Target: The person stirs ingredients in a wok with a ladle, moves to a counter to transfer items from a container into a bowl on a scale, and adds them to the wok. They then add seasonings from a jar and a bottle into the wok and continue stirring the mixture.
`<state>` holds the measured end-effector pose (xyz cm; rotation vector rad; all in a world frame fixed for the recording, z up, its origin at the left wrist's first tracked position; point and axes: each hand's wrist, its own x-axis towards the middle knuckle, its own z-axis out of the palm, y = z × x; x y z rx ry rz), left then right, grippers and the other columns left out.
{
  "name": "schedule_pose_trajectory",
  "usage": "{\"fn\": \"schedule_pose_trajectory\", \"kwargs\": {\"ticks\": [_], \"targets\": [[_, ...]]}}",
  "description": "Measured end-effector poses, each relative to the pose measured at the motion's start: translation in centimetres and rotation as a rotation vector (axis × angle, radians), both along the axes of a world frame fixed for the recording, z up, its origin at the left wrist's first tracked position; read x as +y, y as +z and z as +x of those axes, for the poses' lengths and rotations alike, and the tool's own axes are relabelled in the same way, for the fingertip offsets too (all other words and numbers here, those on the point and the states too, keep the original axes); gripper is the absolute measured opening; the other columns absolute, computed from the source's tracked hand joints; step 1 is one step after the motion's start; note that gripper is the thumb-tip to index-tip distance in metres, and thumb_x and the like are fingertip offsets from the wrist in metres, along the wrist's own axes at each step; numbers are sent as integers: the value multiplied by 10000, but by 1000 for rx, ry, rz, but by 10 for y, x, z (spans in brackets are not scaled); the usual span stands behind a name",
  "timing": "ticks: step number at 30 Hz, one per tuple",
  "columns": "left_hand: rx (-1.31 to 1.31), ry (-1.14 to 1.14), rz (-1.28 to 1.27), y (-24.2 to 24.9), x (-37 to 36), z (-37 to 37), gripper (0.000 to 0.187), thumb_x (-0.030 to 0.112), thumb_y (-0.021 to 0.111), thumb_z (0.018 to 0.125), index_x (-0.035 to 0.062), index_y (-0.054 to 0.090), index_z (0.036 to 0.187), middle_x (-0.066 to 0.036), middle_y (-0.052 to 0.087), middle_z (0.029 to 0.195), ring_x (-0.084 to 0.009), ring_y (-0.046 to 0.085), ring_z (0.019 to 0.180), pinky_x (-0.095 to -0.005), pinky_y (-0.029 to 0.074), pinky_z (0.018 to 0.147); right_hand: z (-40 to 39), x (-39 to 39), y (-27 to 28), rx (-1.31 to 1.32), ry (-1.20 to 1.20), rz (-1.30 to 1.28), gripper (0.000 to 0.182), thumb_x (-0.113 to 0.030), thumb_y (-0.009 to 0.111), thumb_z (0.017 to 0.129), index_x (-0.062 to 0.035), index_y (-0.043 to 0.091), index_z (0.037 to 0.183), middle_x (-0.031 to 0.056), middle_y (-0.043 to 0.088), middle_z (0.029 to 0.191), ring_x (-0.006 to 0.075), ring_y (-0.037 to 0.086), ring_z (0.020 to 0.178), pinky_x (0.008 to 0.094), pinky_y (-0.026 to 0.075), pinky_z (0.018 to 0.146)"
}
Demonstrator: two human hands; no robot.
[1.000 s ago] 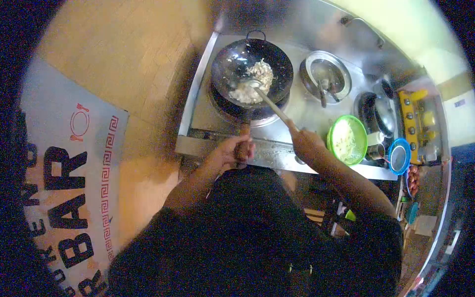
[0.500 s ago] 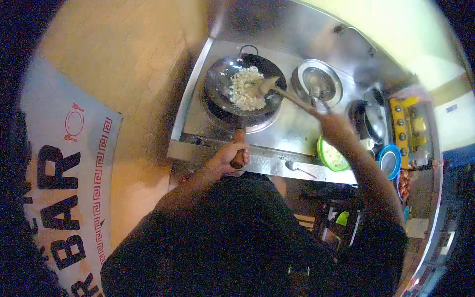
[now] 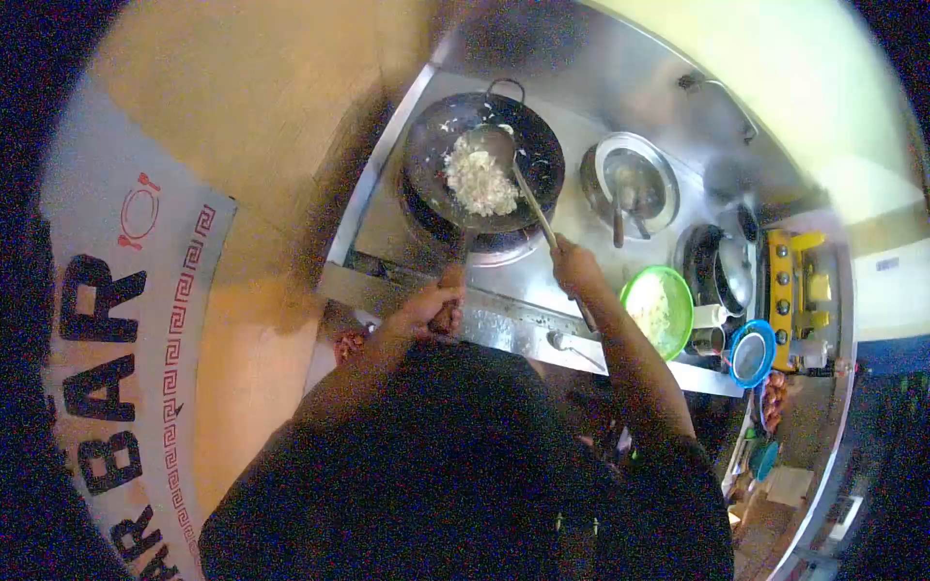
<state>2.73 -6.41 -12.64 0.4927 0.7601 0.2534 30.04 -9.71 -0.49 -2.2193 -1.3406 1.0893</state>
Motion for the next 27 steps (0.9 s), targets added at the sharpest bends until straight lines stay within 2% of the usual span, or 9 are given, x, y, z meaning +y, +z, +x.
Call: {"fn": "schedule_pose_trajectory", "kwargs": {"ticks": [1, 2, 5, 6, 11, 14, 18, 22, 27], "targets": [[11, 0, 47, -2, 9, 3, 166, 222, 595, 875, 91, 504, 832, -21, 534, 608, -149, 531, 475, -298, 460, 424, 2, 15, 8, 9, 6, -5, 380, -250, 507, 921, -126, 511, 1279, 44, 509, 579, 119, 466, 408, 295, 410, 374], [7, 29, 62, -2, 11, 4, 162, 207, 599, 867, 87, 493, 848, -26, 543, 635, -147, 529, 480, -305, 466, 420, 0, 13, 33, 124, -66, -133, 363, -230, 477, 924, -117, 513, 1267, 121, 599, 666, 233, 580, 510, 374, 488, 491], [-68, -14, -42, -20, 13, 0, 150, 149, 609, 852, 83, 481, 893, -25, 514, 680, -136, 518, 507, -304, 470, 420, 30, -10, -14, -470, 478, 221, 340, -202, 430, 928, -104, 522, 1240, 196, 645, 784, 361, 632, 685, 440, 505, 640], [-51, 8, -56, -22, 2, 1, 150, 133, 609, 847, 83, 480, 904, -25, 505, 688, -133, 515, 513, -304, 469, 418, 14, -6, -22, -440, 258, 103, 321, -179, 414, 927, -104, 532, 1216, 245, 630, 821, 429, 612, 791, 472, 491, 705], [-31, 98, -71, 9, 8, 4, 152, 106, 604, 839, 93, 482, 929, -18, 479, 700, -124, 513, 526, -305, 470, 417, -3, -1, 42, 36, -16, -128, 244, -163, 418, 918, -56, 542, 1098, 214, 603, 669, 314, 598, 468, 423, 474, 423], [-36, 88, -25, -2, 0, 7, 121, 109, 611, 834, 69, 506, 878, -22, 509, 661, -123, 506, 480, -301, 460, 400, 20, -18, -41, -360, 382, 359, 344, -290, 430, 952, -71, 541, 1193, 126, 559, 619, 209, 528, 426, 336, 435, 379], [-34, 136, 48, -1, 8, 5, 112, 110, 615, 832, 51, 520, 836, -26, 527, 628, -125, 501, 446, -297, 447, 384, -16, 19, 33, -21, 26, -259, 353, -309, 407, 952, -54, 521, 1168, 132, 574, 666, 212, 534, 468, 342, 457, 410], [-81, 124, 27, -1, 14, 7, 112, 116, 613, 837, 61, 517, 827, -22, 519, 644, -130, 496, 460, -297, 444, 394, -14, 5, 2, -234, 25, -85, 219, -258, 439, 936, -55, 521, 929, 74, 487, 556, 187, 464, 363, 332, 386, 301], [-72, 116, 0, 3, 13, -3, 136, 140, 632, 839, 80, 510, 821, -10, 501, 653, -135, 495, 491, -298, 452, 429, -32, 27, 29, 92, -37, -347, 343, -344, 393, 953, -38, 524, 1037, 73, 492, 614, 177, 477, 418, 331, 416, 367]]}}
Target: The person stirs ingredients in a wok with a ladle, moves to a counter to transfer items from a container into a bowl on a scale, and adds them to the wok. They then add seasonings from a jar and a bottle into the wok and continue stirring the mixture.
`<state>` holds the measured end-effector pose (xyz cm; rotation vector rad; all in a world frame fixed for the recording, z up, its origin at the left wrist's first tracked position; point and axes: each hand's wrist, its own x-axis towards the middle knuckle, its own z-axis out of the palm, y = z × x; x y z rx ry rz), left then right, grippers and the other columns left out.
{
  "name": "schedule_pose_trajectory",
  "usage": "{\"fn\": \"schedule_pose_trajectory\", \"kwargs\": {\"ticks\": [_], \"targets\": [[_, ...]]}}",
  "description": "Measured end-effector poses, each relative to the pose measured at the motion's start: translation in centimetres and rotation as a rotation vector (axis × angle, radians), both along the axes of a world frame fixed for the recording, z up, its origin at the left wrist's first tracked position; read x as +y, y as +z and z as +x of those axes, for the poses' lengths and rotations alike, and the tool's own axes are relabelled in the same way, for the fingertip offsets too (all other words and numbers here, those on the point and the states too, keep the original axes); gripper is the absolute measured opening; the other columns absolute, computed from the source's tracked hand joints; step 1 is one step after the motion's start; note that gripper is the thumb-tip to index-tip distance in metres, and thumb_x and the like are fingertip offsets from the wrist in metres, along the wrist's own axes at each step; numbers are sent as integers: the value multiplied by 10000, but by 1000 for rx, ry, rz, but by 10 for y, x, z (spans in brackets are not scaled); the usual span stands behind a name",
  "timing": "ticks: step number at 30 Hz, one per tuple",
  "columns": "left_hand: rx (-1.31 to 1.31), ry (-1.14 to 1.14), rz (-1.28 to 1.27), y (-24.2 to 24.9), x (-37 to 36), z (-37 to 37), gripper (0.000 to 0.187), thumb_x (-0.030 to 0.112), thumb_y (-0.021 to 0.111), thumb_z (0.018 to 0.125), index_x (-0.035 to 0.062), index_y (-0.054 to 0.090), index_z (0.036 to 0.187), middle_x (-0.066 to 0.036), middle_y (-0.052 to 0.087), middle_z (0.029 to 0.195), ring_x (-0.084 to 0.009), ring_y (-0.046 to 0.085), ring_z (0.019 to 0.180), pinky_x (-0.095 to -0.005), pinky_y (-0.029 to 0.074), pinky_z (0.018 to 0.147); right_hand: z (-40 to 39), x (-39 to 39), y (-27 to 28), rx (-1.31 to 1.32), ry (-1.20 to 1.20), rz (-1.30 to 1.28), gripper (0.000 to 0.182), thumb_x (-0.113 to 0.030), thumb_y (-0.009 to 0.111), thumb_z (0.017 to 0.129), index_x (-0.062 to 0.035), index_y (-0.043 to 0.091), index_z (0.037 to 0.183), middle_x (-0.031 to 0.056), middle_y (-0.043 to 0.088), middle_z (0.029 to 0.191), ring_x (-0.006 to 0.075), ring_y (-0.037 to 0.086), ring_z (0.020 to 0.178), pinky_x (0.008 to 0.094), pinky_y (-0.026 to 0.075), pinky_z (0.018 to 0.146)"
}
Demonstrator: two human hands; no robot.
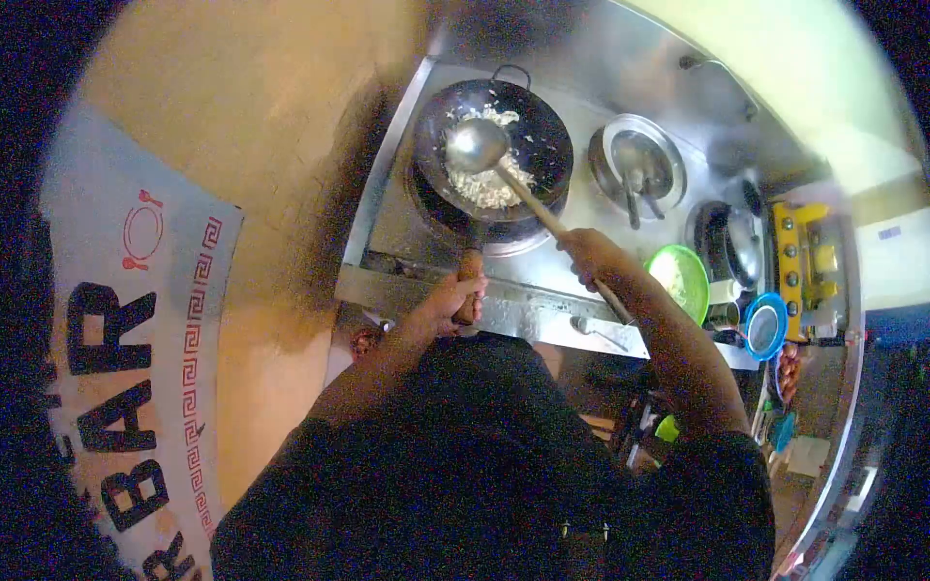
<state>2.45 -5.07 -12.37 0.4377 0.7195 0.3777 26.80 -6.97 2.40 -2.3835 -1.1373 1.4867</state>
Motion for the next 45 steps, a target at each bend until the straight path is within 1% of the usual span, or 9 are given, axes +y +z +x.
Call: {"fn": "schedule_pose_trajectory", "kwargs": {"ticks": [8, 11, 17, 21, 30, 37, 40, 42, 45], "targets": [[-26, -19, 8, -1, 2, -4, 145, 146, 639, 836, 89, 507, 831, -13, 501, 660, -137, 508, 504, -307, 453, 437, 44, 7, -6, -186, 191, -55, 305, -302, 487, 925, -13, 563, 861, 171, 622, 746, 296, 588, 502, 435, 484, 473], [-106, -29, -37, -11, 5, -4, 146, 146, 643, 833, 91, 510, 853, -13, 503, 664, -142, 514, 510, -308, 455, 437, 46, -25, 20, -391, 501, -77, 397, -348, 387, 963, 4, 565, 1011, 165, 578, 744, 245, 606, 618, 431, 503, 543], [-50, -23, -31, -12, 4, -5, 157, 154, 650, 833, 89, 509, 861, -13, 501, 661, -146, 509, 502, -303, 452, 437, 68, -17, -34, -711, 635, 372, 249, -163, 473, 870, -25, 547, 1063, 265, 606, 870, 451, 601, 748, 512, 486, 686], [-76, -16, -80, -12, 4, 2, 167, 168, 650, 835, 88, 505, 850, -14, 505, 648, -154, 506, 493, -313, 453, 435, 26, -6, -38, -545, 326, 464, 478, -103, 477, 861, 0, 403, 1322, 227, 612, 890, 376, 617, 724, 464, 495, 678], [-21, -126, -158, -10, 12, -4, 167, 202, 618, 860, 85, 499, 846, -30, 533, 665, -167, 532, 506, -352, 477, 458, -34, -76, 10, -939, 707, 204, 529, -62, 437, 865, 37, 301, 1367, 221, 603, 732, 315, 617, 614, 428, 504, 533], [4, -83, -92, -6, 10, -7, 124, 164, 591, 867, 71, 516, 831, -31, 544, 652, -166, 536, 515, -343, 468, 457, -68, -65, 15, -684, 683, 316, 536, -49, 424, 858, 89, 264, 1351, 235, 614, 726, 342, 635, 589, 465, 514, 538], [-35, -45, -113, 98, -30, 6, 126, 139, 590, 859, 52, 513, 810, -29, 535, 651, -165, 536, 516, -330, 461, 450, -46, -83, 30, -740, 709, 127, 635, -56, 482, 819, 31, 224, 1393, 226, 623, 736, 355, 640, 639, 470, 511, 575], [-97, -44, -172, 84, -33, 16, 121, 86, 602, 834, 25, 501, 811, -43, 512, 657, -169, 538, 536, -329, 461, 455, -3, -75, 26, -448, 538, 549, 574, -116, 503, 838, -9, 337, 1377, 184, 638, 733, 312, 631, 625, 398, 485, 552], [-72, 79, -241, 74, -21, 17, 121, 59, 609, 816, 10, 498, 818, -62, 504, 657, -181, 532, 518, -339, 474, 472, -22, -79, 102, -130, 260, 180, 541, -124, 502, 855, -36, 370, 1372, 223, 631, 756, 335, 632, 678, 416, 483, 626]]}}
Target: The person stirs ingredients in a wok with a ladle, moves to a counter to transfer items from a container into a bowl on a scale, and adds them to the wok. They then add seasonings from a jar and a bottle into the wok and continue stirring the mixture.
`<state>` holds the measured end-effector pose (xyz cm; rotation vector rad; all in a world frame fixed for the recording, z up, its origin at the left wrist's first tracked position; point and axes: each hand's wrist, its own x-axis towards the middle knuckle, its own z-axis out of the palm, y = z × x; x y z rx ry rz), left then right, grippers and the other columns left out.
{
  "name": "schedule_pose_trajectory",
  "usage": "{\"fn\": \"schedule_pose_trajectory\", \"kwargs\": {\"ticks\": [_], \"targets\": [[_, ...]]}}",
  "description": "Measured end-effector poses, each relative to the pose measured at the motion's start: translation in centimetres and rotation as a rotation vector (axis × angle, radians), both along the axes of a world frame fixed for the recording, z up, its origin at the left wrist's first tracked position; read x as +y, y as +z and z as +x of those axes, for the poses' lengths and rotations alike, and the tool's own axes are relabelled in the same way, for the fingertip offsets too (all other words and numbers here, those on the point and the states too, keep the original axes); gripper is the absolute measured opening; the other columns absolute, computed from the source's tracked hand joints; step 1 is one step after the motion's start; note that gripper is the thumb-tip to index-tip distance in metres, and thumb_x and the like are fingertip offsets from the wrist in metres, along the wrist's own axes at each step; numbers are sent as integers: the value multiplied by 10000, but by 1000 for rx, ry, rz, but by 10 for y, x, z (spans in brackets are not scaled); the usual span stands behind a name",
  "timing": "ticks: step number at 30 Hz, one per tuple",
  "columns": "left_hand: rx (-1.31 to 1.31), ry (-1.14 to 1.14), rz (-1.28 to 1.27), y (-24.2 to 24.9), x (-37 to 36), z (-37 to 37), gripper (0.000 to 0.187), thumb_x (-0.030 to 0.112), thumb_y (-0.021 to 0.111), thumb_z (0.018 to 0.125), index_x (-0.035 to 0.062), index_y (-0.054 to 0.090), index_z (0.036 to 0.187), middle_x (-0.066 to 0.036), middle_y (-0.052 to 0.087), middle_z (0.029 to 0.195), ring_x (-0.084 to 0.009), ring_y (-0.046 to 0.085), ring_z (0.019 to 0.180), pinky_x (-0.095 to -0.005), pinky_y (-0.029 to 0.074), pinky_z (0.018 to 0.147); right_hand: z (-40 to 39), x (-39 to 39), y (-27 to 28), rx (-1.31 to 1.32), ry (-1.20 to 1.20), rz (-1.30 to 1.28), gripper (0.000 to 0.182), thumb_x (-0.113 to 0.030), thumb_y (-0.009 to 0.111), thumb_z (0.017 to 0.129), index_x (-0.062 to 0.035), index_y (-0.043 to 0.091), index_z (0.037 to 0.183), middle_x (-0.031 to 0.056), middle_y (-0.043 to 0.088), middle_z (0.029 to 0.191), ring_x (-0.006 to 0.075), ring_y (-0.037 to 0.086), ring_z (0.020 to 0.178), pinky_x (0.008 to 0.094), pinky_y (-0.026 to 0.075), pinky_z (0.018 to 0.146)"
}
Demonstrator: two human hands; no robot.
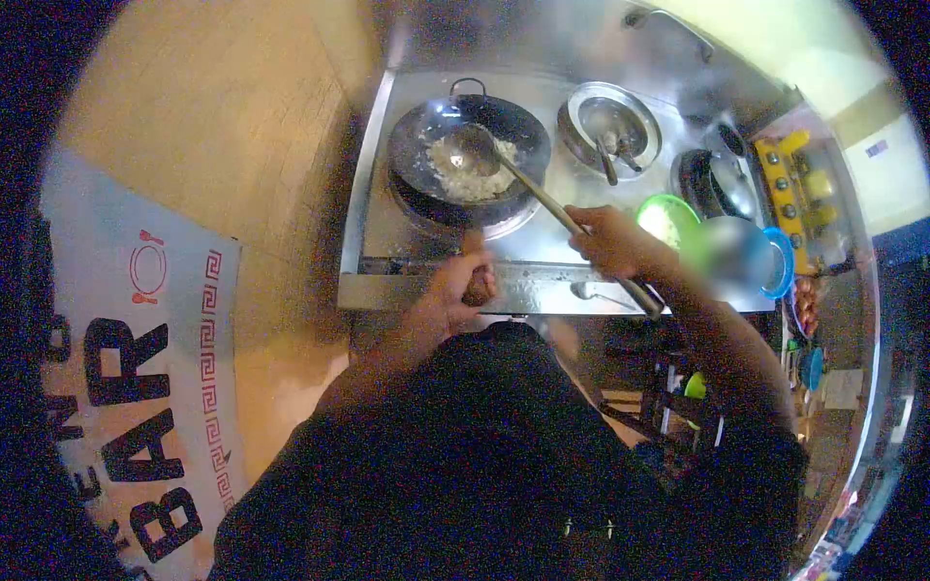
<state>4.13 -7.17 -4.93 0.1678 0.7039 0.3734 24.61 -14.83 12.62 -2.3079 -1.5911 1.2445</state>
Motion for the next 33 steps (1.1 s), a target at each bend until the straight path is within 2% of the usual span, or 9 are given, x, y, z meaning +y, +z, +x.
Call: {"fn": "schedule_pose_trajectory", "kwargs": {"ticks": [2, 6, 10, 16, 21, 24, 29, 31, 33], "targets": [[-48, -23, -7, -17, 3, 0, 113, 57, 604, 818, 15, 500, 814, -60, 501, 659, -187, 530, 519, -334, 471, 472, -6, -9, 27, 46, -107, -140, 550, -126, 500, 862, -52, 351, 1386, 236, 632, 783, 346, 636, 721, 427, 483, 674], [-83, -89, 137, -42, 2, 3, 112, 129, 594, 858, 60, 514, 822, -27, 515, 660, -128, 510, 521, -273, 459, 465, -2, -21, -43, -454, 258, 25, 535, -78, 483, 837, -59, 382, 1362, 282, 619, 843, 406, 626, 794, 465, 488, 751], [-70, -78, 136, -50, 3, 1, 132, 146, 594, 867, 57, 504, 829, -23, 507, 658, -128, 503, 514, -275, 459, 462, 13, 11, -97, -363, 116, 270, 558, -79, 462, 830, -48, 341, 1374, 302, 609, 874, 432, 612, 830, 486, 478, 769], [-68, -28, 44, -83, 7, 4, 132, 99, 613, 844, 37, 505, 800, -50, 493, 654, -163, 497, 521, -324, 464, 461, 0, 83, -151, -341, 80, 294, 567, -52, 440, 825, -38, 322, 1380, 273, 606, 795, 401, 621, 748, 485, 488, 678], [118, -109, 190, -77, 18, -6, 131, 110, 613, 839, 32, 515, 801, -34, 509, 648, -167, 526, 520, -325, 472, 464, -18, -10, -96, -645, 463, 101, 605, -110, 451, 877, -50, 213, 1430, 244, 599, 828, 353, 628, 652, 426, 531, 570], [41, -124, 205, -27, -1, -4, 133, 152, 588, 868, 49, 517, 824, -27, 517, 651, -145, 518, 510, -294, 459, 460, -4, -27, -79, -759, 518, 91, 521, -107, 434, 887, 70, 279, 1353, 222, 609, 821, 302, 630, 597, 420, 520, 477], [-3, -171, 206, 2, -6, 7, 135, 161, 575, 880, 46, 520, 835, -29, 523, 626, -148, 527, 513, -275, 466, 485, 55, 5, -23, -1029, 516, 132, 566, -136, 510, 881, -164, 299, 1405, 161, 582, 907, 265, 641, 718, 372, 529, 550], [20, -250, 282, -14, 8, 0, 137, 155, 575, 878, 39, 518, 831, -35, 524, 614, -156, 532, 515, -278, 471, 490, 54, -3, 11, -989, 477, 205, 662, -5, 485, 833, -224, 277, 1422, 186, 556, 936, 307, 629, 718, 401, 540, 587], [-52, -93, 102, -20, 2, 0, 117, 118, 579, 860, 33, 507, 825, -39, 514, 632, -159, 537, 523, -288, 466, 467, 63, -3, 11, -998, 487, 182, 627, -30, 497, 841, -229, 316, 1407, 194, 565, 960, 311, 636, 743, 401, 537, 600]]}}
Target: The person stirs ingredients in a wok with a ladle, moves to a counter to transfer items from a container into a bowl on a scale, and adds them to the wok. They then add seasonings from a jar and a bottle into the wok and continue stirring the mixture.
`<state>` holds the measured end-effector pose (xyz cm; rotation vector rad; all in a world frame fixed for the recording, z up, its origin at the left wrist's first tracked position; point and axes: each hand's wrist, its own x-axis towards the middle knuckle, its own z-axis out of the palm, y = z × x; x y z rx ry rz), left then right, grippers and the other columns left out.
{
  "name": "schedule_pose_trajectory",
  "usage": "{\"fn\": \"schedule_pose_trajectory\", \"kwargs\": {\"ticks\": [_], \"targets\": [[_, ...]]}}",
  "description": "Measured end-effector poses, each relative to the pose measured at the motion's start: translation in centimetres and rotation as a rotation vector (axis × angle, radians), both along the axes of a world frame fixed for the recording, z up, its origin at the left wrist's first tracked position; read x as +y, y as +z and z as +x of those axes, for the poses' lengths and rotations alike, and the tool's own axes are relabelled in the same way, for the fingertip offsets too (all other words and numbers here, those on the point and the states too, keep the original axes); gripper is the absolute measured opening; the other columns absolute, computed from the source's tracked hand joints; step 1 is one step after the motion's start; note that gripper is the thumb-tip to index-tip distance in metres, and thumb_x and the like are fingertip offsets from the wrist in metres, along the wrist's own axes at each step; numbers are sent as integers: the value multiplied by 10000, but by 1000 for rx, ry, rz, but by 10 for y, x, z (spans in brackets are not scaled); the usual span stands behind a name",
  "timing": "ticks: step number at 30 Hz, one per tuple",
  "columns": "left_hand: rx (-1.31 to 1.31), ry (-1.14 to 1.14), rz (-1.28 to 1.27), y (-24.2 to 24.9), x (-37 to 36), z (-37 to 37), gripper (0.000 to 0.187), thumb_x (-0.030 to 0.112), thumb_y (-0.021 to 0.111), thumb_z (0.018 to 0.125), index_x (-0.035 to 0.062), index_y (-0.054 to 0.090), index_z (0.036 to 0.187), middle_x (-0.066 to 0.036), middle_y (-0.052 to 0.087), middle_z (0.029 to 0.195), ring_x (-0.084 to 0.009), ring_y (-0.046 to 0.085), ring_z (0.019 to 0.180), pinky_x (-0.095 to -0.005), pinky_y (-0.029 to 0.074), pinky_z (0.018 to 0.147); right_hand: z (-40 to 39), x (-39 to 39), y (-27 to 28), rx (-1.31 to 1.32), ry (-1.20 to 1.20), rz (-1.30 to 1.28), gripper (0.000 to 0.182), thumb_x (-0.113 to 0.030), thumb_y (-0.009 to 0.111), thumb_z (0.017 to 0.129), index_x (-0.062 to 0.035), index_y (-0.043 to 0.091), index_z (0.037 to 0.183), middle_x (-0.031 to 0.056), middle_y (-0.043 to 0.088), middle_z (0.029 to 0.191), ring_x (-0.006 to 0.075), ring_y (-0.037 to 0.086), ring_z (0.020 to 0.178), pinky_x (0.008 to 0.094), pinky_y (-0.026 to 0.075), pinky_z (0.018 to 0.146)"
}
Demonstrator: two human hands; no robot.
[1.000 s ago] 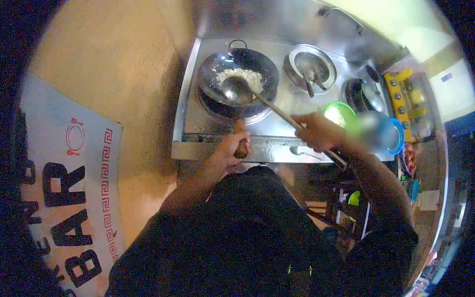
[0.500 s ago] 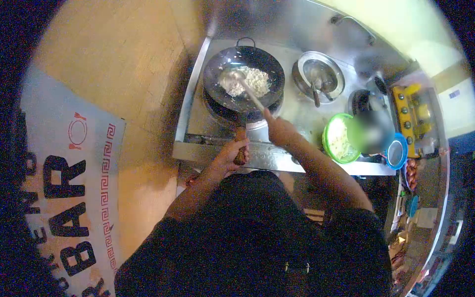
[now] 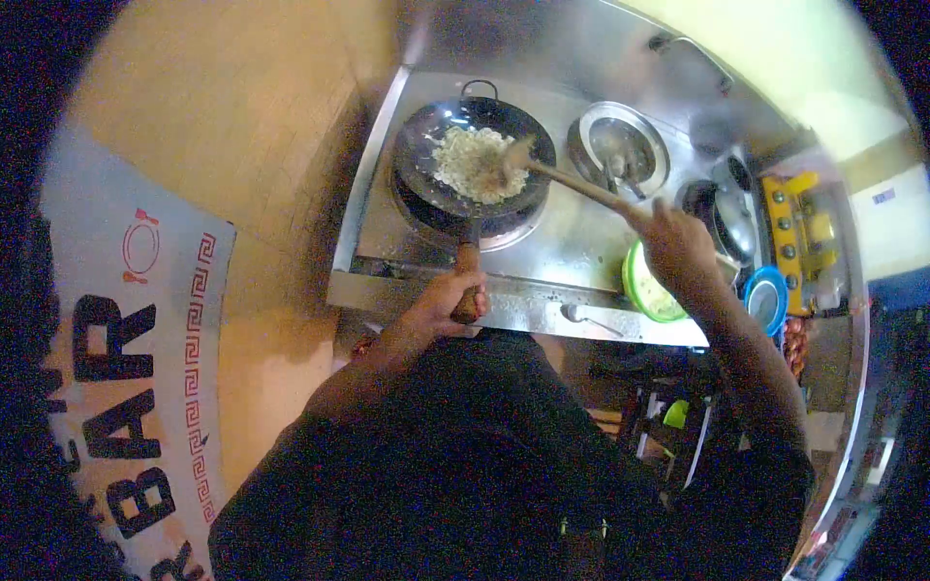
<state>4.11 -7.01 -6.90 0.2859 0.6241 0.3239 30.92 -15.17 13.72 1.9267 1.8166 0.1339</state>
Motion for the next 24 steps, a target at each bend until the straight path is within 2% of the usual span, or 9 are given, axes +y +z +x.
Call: {"fn": "schedule_pose_trajectory", "kwargs": {"ticks": [2, 6, 10, 12, 15, 18, 19, 22, 24], "targets": [[-31, 14, -89, -4, 3, -6, 96, 36, 590, 822, 18, 497, 839, -48, 493, 663, -151, 526, 531, -296, 466, 462, 3, 3, -24, -74, -34, -76, 598, -46, 501, 848, -226, 342, 1396, 199, 570, 974, 318, 636, 745, 396, 534, 604], [-60, 3, -6, -42, 6, -2, 116, 73, 604, 842, 35, 494, 842, -41, 486, 666, -148, 511, 532, -295, 472, 481, 36, 30, -115, 580, -239, 80, 602, -116, 513, 834, -182, 331, 1404, 280, 612, 850, 410, 621, 770, 486, 495, 707], [-47, -1, -39, -51, 6, -10, 138, 105, 608, 855, 53, 489, 897, -28, 493, 708, -141, 511, 539, -306, 486, 491, -8, 49, -156, 634, -509, 168, 495, -168, 521, 863, -148, 425, 1348, 284, 614, 879, 435, 611, 801, 485, 480, 732], [-3, 39, 3, -49, 5, -8, 147, 119, 606, 860, 59, 486, 919, -26, 504, 737, -141, 520, 537, -309, 490, 491, -7, 56, -192, 905, -355, 324, 471, -193, 503, 886, -140, 426, 1348, 281, 615, 871, 453, 599, 826, 493, 470, 741], [59, -61, 27, -57, 11, -10, 175, 144, 609, 864, 64, 480, 952, -28, 506, 765, -145, 526, 539, -307, 492, 486, -37, 49, -107, 1152, -649, 29, 434, -138, 438, 883, -71, 440, 1312, 299, 606, 840, 473, 595, 772, 515, 476, 717], [108, -57, 139, -54, 9, -6, 164, 147, 612, 862, 71, 484, 931, -21, 493, 738, -141, 523, 537, -303, 488, 466, -4, 57, -194, 796, -140, 316, 403, -196, 458, 909, -64, 471, 1290, 226, 624, 705, 368, 620, 600, 450, 499, 579], [102, -52, 148, -54, 8, -5, 163, 146, 613, 859, 71, 484, 926, -20, 491, 729, -139, 522, 534, -304, 485, 457, -4, 68, -178, 911, -281, 189, 395, -242, 460, 930, -78, 479, 1289, 162, 608, 643, 277, 594, 489, 388, 472, 432], [84, -24, 106, -65, 9, -6, 159, 141, 615, 851, 72, 486, 913, -19, 489, 705, -135, 520, 526, -307, 478, 435, -20, 49, -109, 1407, -723, 17, 432, -262, 460, 948, -96, 435, 1346, 137, 543, 612, 159, 493, 395, 304, 420, 370], [55, -12, -17, -76, 7, -5, 156, 136, 616, 846, 72, 487, 908, -21, 492, 694, -134, 517, 519, -308, 473, 427, -18, 44, -119, 1212, -705, -27, 418, -264, 437, 957, -125, 436, 1351, 102, 514, 583, 160, 493, 393, 279, 420, 364]]}}
